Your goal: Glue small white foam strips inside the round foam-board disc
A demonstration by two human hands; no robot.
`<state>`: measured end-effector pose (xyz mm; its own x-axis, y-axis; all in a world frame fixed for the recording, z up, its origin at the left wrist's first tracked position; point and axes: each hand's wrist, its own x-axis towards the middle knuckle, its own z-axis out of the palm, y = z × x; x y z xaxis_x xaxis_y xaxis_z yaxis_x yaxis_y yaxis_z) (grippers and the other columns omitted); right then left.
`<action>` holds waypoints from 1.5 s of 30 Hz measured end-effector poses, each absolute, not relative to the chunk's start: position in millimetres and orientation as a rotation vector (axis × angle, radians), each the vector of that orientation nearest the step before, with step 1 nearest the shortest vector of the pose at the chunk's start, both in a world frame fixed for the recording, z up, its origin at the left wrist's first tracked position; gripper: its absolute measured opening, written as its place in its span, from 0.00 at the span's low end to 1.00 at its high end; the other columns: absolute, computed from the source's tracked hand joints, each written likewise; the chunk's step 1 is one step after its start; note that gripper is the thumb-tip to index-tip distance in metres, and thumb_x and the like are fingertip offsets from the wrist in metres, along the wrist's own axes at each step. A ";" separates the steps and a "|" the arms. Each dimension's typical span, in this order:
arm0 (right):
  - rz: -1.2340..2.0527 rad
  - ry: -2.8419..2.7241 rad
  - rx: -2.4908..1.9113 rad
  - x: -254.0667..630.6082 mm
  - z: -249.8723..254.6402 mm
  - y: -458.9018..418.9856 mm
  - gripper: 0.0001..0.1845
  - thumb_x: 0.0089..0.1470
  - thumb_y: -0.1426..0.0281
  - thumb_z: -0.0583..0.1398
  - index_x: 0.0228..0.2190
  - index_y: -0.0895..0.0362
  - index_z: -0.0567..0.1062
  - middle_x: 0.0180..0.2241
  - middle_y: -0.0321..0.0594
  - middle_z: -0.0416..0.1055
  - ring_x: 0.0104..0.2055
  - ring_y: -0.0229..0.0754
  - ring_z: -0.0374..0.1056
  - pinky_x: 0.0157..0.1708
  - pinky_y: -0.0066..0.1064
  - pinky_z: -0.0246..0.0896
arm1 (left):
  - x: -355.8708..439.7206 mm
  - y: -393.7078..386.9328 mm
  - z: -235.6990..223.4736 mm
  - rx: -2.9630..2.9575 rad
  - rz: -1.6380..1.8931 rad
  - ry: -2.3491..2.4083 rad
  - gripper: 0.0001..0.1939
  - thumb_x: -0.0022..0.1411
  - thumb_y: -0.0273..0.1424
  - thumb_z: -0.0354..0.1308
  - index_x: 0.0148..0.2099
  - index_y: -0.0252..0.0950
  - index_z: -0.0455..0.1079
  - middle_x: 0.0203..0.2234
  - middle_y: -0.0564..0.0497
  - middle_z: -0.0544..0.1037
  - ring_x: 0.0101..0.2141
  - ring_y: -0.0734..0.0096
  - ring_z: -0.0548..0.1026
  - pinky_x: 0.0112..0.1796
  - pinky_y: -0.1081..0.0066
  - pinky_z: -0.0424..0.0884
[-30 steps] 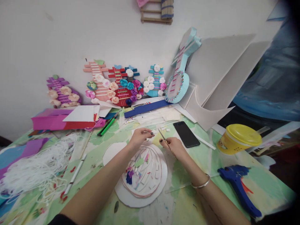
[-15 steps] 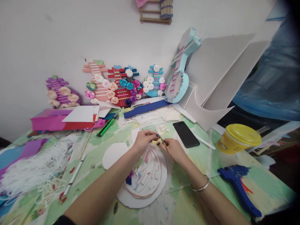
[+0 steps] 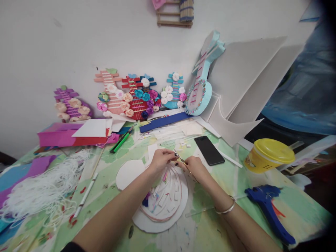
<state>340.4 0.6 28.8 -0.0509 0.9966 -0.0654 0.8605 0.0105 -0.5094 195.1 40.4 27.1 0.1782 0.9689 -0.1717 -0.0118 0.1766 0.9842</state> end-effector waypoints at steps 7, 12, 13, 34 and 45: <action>0.534 -1.878 -2.033 349.1 28.9 5.7 0.30 0.50 0.47 0.52 0.18 0.59 0.75 0.22 0.54 0.74 0.27 0.48 0.70 0.23 0.30 0.48 | 181.2 57.9 20.1 1.466 0.940 1.321 0.03 0.42 0.27 0.62 0.24 0.33 0.74 0.15 0.51 0.75 0.18 0.72 0.71 0.22 0.74 0.64; 0.502 -1.777 -2.054 355.1 32.3 7.0 0.26 0.51 0.51 0.54 0.19 0.59 0.74 0.24 0.53 0.75 0.30 0.49 0.71 0.24 0.30 0.49 | 173.5 69.7 23.8 1.670 0.913 1.401 0.04 0.45 0.23 0.57 0.26 0.33 0.73 0.17 0.51 0.75 0.21 0.71 0.74 0.27 0.73 0.68; 0.504 -1.758 -2.051 355.7 32.8 6.6 0.25 0.51 0.51 0.55 0.19 0.58 0.74 0.24 0.53 0.74 0.30 0.49 0.71 0.25 0.30 0.49 | 171.0 71.2 25.8 1.694 0.905 1.410 0.08 0.47 0.22 0.54 0.30 0.33 0.73 0.20 0.51 0.77 0.23 0.71 0.75 0.28 0.73 0.69; 1.025 -1.385 -1.546 344.2 31.4 0.8 0.20 0.43 0.57 0.61 0.35 0.56 0.65 0.25 0.34 0.67 0.21 0.35 0.60 0.19 0.26 0.53 | 26.8 23.4 36.8 1.352 0.666 1.839 0.21 0.29 0.32 0.70 0.30 0.33 0.69 0.23 0.50 0.74 0.24 0.64 0.72 0.21 0.74 0.64; 1.174 -1.612 -1.130 325.1 32.1 -17.7 0.14 0.49 0.58 0.58 0.26 0.57 0.66 0.22 0.30 0.58 0.23 0.32 0.53 0.24 0.24 0.51 | 68.9 26.3 80.7 1.059 1.335 1.222 0.21 0.41 0.35 0.66 0.36 0.36 0.62 0.21 0.54 0.74 0.18 0.74 0.71 0.18 0.78 0.65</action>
